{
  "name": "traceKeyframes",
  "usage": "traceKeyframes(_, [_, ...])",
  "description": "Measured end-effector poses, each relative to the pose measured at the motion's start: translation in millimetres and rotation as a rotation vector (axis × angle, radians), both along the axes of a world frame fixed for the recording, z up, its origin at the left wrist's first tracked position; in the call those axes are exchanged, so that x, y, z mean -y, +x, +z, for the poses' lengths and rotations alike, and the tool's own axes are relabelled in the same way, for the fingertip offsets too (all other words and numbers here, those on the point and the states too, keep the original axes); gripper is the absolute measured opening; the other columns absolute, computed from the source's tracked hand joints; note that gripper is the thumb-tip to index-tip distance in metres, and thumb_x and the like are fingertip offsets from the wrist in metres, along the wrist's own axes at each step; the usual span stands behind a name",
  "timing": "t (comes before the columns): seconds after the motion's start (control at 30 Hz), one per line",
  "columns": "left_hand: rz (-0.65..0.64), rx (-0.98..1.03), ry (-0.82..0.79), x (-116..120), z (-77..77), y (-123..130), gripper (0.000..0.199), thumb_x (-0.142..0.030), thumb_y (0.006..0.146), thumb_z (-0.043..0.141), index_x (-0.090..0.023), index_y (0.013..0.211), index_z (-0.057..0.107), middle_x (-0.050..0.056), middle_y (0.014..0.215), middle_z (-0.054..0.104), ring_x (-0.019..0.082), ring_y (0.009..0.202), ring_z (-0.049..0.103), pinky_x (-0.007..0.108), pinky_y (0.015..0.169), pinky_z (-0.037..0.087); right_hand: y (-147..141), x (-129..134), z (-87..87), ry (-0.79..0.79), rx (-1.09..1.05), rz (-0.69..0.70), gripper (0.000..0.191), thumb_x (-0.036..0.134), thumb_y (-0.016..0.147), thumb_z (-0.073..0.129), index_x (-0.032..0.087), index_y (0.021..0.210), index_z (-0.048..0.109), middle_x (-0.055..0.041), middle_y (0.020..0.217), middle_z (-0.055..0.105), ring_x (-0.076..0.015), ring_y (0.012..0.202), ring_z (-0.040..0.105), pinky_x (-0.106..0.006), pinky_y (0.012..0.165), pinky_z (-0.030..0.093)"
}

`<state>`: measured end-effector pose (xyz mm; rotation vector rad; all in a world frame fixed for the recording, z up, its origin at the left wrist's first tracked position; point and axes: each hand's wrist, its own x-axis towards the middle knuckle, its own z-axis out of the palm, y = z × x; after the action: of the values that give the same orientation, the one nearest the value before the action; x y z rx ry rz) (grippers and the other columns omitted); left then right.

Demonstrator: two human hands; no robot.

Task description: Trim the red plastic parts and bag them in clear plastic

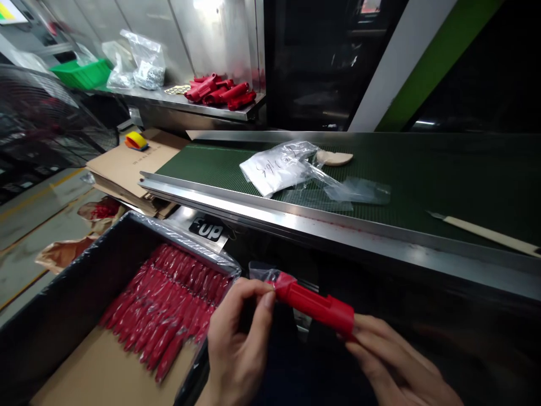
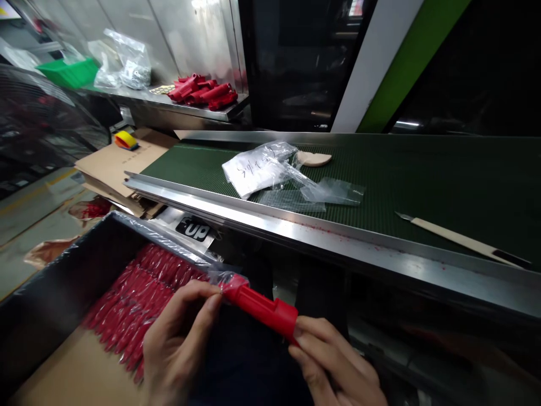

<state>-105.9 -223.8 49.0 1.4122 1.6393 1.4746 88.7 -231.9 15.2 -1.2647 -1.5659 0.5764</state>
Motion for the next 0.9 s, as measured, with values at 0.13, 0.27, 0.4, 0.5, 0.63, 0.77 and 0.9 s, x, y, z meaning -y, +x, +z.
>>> traceKeyframes(0.13, [-0.05,0.053,-0.103,-3.6,6.0,-2.5,0.006,-0.021,0.089,0.061,-0.02,0.086,0.066,-0.002,0.075,0.064,0.01,0.065,0.058,0.016,0.059,0.046,10.0,-3.8,-3.9,-0.183,-0.001,0.039,0.007,0.027,0.082,0.07,0.027,0.088,0.074,0.0012,0.094,0.076,-0.0147,0.073,0.073,-0.013,0.063,0.059])
traceKeyframes(0.27, [-0.063,0.098,-0.235,-4.0,10.4,-4.0,0.012,-0.028,0.089,0.061,-0.019,0.083,0.065,-0.002,0.069,0.061,0.01,0.058,0.052,0.016,0.053,0.041,12.4,0.6,-10.1,-0.381,-0.258,0.022,0.008,0.032,0.081,0.072,0.026,0.085,0.076,-0.0016,0.094,0.074,-0.0156,0.066,0.072,-0.017,0.061,0.06])
traceKeyframes(0.4, [-0.117,0.068,-0.295,-2.4,9.8,-5.0,0.016,-0.032,0.091,0.059,-0.019,0.083,0.064,-0.002,0.064,0.057,0.01,0.055,0.049,0.018,0.049,0.038,7.5,5.1,-9.3,-0.478,-0.382,-0.05,0.012,0.034,0.079,0.074,0.026,0.088,0.076,-0.0023,0.084,0.074,-0.0136,0.061,0.069,-0.016,0.058,0.058])
traceKeyframes(0.5, [-0.155,-0.03,-0.243,-0.8,5.4,-4.3,0.01,-0.028,0.091,0.058,-0.021,0.085,0.063,-0.004,0.062,0.054,0.009,0.052,0.047,0.018,0.047,0.036,2.7,3.2,-7.1,-0.536,-0.444,-0.065,0.017,0.037,0.081,0.073,0.025,0.091,0.076,-0.0031,0.076,0.072,-0.0138,0.06,0.068,-0.018,0.057,0.057])
traceKeyframes(0.63, [-0.2,-0.177,-0.151,1.2,-2.6,-3.1,0.007,-0.02,0.092,0.057,-0.025,0.093,0.062,-0.007,0.067,0.057,0.007,0.054,0.05,0.016,0.05,0.039,-0.5,-2.3,-5.5,-0.622,-0.467,-0.016,0.022,0.041,0.085,0.067,0.021,0.092,0.074,-0.005,0.076,0.071,-0.0138,0.063,0.066,-0.02,0.059,0.056])
traceKeyframes(0.77, [-0.239,-0.2,-0.141,2.1,-8.7,-0.7,0.012,-0.016,0.092,0.056,-0.026,0.097,0.06,-0.008,0.075,0.062,0.005,0.059,0.055,0.013,0.058,0.043,-1.0,-6.0,0.4,-0.555,-0.339,0.13,0.021,0.037,0.093,0.057,0.026,0.104,0.072,-0.0026,0.085,0.072,-0.0129,0.072,0.069,-0.017,0.064,0.056])
traceKeyframes(0.9, [-0.239,-0.152,-0.166,1.5,-11.3,1.4,0.008,-0.019,0.093,0.056,-0.025,0.095,0.061,-0.006,0.076,0.062,0.006,0.06,0.055,0.014,0.058,0.042,-2.4,-7.9,6.8,-0.299,-0.055,0.158,0.02,0.026,0.093,0.057,0.033,0.107,0.069,0.0043,0.094,0.072,-0.0081,0.077,0.071,-0.009,0.069,0.054])
